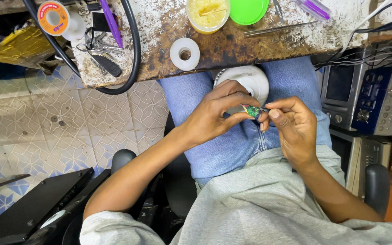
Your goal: The person sits in a chair and works on a small electronic component resting on their lap. They use a soldering iron to heat the component and apply solder from a spool to the connection points. The person also uses tweezers to adjust the wires and component during the process.
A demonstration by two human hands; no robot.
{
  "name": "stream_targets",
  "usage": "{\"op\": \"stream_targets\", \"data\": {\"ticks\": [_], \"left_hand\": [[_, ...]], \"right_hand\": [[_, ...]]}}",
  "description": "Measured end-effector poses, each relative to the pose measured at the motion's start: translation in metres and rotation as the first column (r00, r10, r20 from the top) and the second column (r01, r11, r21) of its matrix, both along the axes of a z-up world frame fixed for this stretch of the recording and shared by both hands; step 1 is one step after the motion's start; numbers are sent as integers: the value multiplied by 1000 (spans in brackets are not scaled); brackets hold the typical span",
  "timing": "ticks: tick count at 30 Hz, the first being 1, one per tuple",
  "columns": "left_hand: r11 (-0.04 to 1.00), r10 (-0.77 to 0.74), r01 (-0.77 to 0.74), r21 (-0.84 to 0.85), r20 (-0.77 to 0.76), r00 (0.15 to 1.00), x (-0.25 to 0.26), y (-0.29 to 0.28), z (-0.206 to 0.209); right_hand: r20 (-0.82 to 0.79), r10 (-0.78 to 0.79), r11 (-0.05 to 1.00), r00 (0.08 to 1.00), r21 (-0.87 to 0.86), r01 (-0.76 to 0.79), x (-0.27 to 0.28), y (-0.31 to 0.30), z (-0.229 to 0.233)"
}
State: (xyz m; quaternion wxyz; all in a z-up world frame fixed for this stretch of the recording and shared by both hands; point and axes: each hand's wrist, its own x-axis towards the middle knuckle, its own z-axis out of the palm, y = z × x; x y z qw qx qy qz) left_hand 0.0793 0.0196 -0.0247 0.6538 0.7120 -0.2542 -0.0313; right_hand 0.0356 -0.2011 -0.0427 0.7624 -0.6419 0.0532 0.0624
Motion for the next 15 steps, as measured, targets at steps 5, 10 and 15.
{"op": "stream_targets", "data": {"ticks": [5,10,15], "left_hand": [[1000,1,-1,7,-1,1000,0,0,0],[1000,9,-9,-4,-4,1000,-1,-1,0],[1000,22,-22,-14,-12,1000,-2,-3,-3]], "right_hand": [[46,12,999,999,-43,-10,-1,-2,-1],[67,18,996,998,-88,-12,-1,2,6],[110,50,983,993,-179,-30,0,2,11]]}}
